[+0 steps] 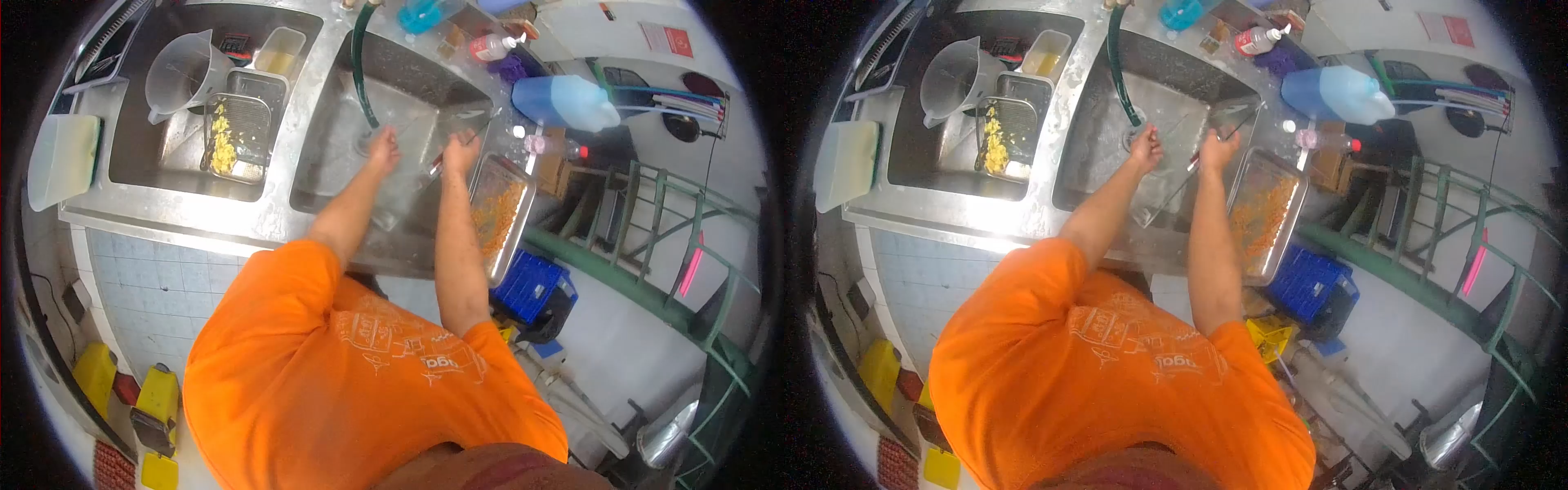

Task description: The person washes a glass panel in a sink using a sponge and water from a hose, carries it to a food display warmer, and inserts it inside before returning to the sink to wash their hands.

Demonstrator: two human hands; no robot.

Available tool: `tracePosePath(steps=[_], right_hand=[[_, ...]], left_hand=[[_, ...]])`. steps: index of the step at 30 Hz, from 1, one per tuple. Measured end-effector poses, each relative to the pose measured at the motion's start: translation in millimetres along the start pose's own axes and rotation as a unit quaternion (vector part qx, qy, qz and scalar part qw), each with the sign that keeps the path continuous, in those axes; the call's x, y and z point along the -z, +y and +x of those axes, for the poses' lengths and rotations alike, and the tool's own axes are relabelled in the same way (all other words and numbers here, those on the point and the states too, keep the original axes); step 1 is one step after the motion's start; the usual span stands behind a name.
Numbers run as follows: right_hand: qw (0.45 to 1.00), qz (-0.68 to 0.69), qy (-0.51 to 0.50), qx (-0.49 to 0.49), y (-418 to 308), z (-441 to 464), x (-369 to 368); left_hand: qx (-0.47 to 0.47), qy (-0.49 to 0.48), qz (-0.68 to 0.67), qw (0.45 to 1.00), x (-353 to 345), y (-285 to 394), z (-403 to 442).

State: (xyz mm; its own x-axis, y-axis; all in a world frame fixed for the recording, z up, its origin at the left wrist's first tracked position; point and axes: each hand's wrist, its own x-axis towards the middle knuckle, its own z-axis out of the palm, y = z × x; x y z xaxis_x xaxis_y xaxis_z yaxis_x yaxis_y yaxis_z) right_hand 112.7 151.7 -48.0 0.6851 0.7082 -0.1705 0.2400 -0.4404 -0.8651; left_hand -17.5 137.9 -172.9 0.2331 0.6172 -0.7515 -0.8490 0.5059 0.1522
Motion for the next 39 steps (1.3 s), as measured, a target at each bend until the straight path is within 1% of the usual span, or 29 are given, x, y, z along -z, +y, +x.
tracePosePath(steps=[1, 2, 3, 4, 5, 7, 10, 14, 16, 17, 19, 20, 21, 22, 23, 24, 25, 26, 27, 28, 30, 31, 33, 34, 37, 39], right_hand=[[1.000, 0.014, -0.005, -0.001, -3, -3, 3], [1.000, 0.027, -0.013, -0.001, -6, -5, 3], [0.999, 0.034, -0.022, -0.015, -15, -11, 4], [0.998, 0.039, -0.029, -0.031, -27, -19, 9], [0.997, 0.045, -0.036, -0.047, -34, -23, 11], [0.997, 0.055, -0.039, -0.034, -26, -18, 11], [0.997, 0.054, -0.038, -0.034, -21, -16, 16], [0.997, 0.049, -0.045, -0.027, -24, -16, 15], [0.997, 0.060, -0.045, -0.029, -27, -21, 14], [0.997, 0.049, -0.048, -0.033, -31, -25, 14], [0.997, 0.027, -0.051, -0.043, -47, -35, 13], [0.996, 0.012, -0.067, -0.057, -54, -36, 13], [0.994, -0.004, -0.081, -0.075, -59, -38, 17], [0.991, -0.017, -0.095, -0.093, -59, -40, 24], [0.987, -0.008, -0.113, -0.111, -53, -41, 31], [0.983, 0.004, -0.132, -0.125, -46, -40, 38], [0.979, 0.014, -0.151, -0.137, -37, -37, 46], [0.981, 0.023, -0.151, -0.117, -25, -34, 48], [0.984, 0.031, -0.148, -0.098, -10, -33, 49], [0.986, 0.037, -0.144, -0.082, 0, -36, 53], [0.988, 0.040, -0.131, -0.064, 11, -33, 57], [0.990, 0.042, -0.125, -0.054, 3, -39, 57], [0.991, 0.031, -0.111, -0.073, -14, -47, 56], [0.991, 0.028, -0.104, -0.076, -19, -49, 55], [0.992, 0.049, -0.079, -0.082, -25, -53, 48], [0.993, 0.063, -0.070, -0.065, -22, -50, 44]], left_hand=[[-0.057, 0.021, 0.128, 0.990, 3, 0, 8], [-0.150, 0.052, 0.234, 0.959, 4, 1, 19], [-0.236, 0.085, 0.336, 0.908, 8, -1, 27], [-0.311, 0.117, 0.433, 0.838, 12, -3, 30], [-0.299, 0.160, 0.477, 0.811, 15, -3, 33], [-0.272, 0.242, 0.557, 0.746, 18, -1, 46], [-0.199, 0.177, 0.492, 0.829, 44, 2, 84], [-0.176, 0.173, 0.418, 0.874, 60, 14, 129], [-0.176, 0.169, 0.362, 0.900, 50, 11, 142], [-0.157, 0.183, 0.365, 0.899, 45, 7, 160], [-0.115, 0.209, 0.375, 0.896, 56, -13, 246], [-0.063, 0.097, 0.186, 0.976, 69, -8, 262], [-0.048, 0.081, -0.033, 0.995, 50, 8, 217], [-0.048, 0.063, -0.177, 0.981, 37, 30, 168], [-0.053, 0.029, -0.212, 0.976, 26, 52, 133], [-0.066, -0.013, -0.194, 0.979, 13, 78, 94], [-0.081, -0.057, -0.119, 0.988, 1, 95, 57], [-0.103, -0.098, -0.045, 0.989, -10, 111, 21], [-0.119, -0.139, 0.031, 0.983, -12, 119, 5], [-0.139, -0.154, 0.130, 0.970, -7, 114, 2], [-0.179, -0.182, 0.323, 0.911, 0, 101, -5], [-0.164, -0.184, 0.365, 0.898, -13, 100, -24], [-0.139, -0.187, 0.448, 0.863, -41, 95, -54], [-0.195, -0.187, 0.549, 0.791, -41, 88, -42], [-0.139, -0.239, 0.471, 0.838, -67, 88, -59], [-0.144, -0.214, 0.442, 0.859, -64, 80, -62]])
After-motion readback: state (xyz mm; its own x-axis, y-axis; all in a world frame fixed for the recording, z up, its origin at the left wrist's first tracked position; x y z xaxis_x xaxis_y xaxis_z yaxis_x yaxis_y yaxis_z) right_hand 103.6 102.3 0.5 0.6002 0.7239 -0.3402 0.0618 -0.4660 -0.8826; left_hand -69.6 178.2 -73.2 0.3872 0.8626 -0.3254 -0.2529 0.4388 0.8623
